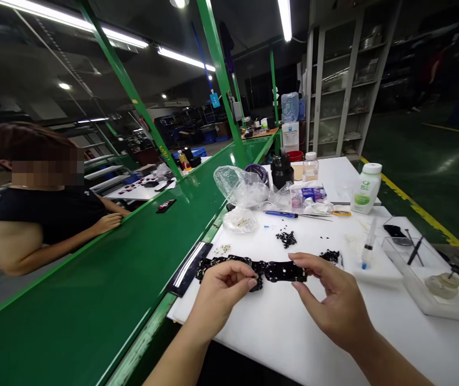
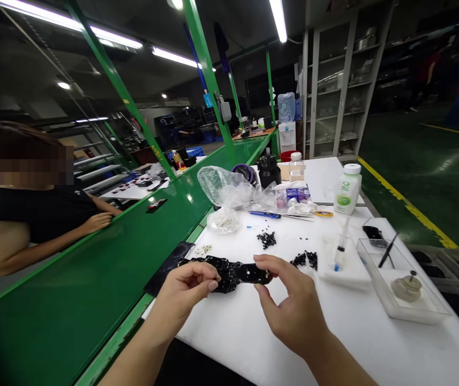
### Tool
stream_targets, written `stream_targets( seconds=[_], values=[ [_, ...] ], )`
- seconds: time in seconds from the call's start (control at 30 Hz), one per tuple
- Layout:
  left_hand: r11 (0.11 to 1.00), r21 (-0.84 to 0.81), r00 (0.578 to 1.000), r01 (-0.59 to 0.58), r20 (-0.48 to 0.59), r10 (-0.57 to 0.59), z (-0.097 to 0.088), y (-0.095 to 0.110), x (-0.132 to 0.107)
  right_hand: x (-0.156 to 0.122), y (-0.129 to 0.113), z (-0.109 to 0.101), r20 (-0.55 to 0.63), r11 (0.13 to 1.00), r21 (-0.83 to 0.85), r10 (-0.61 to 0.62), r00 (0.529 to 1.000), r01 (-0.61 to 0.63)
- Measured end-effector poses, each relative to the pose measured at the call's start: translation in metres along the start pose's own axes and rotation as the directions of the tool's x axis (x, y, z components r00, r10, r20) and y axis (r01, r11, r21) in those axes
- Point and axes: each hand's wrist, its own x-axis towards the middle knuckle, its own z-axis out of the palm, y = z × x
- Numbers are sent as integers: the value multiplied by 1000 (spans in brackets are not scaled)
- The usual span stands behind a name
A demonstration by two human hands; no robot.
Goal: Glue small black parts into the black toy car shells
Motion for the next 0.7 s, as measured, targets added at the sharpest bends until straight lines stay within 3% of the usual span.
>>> stream_targets(
  seconds=[0.17,0.47,0.6,0.7],
  values=[
    [999,0,999,47,9,-47,-3,-6,-5,-8,8,1,19,994,-100,41,999,-39],
    [995,-96,999,14,40,-10,-9,-12,-14,-13,13,2,44,993,-112,37,998,-32],
    [995,-95,999,-23,-31,20,-8,-13,-16,-14,12,2,43,997,-62,49,998,-46],
    [978,-207,996,25,-73,-41,-6,-15,-17,-14,14,1,51,997,-63,43,998,-40]
  ],
)
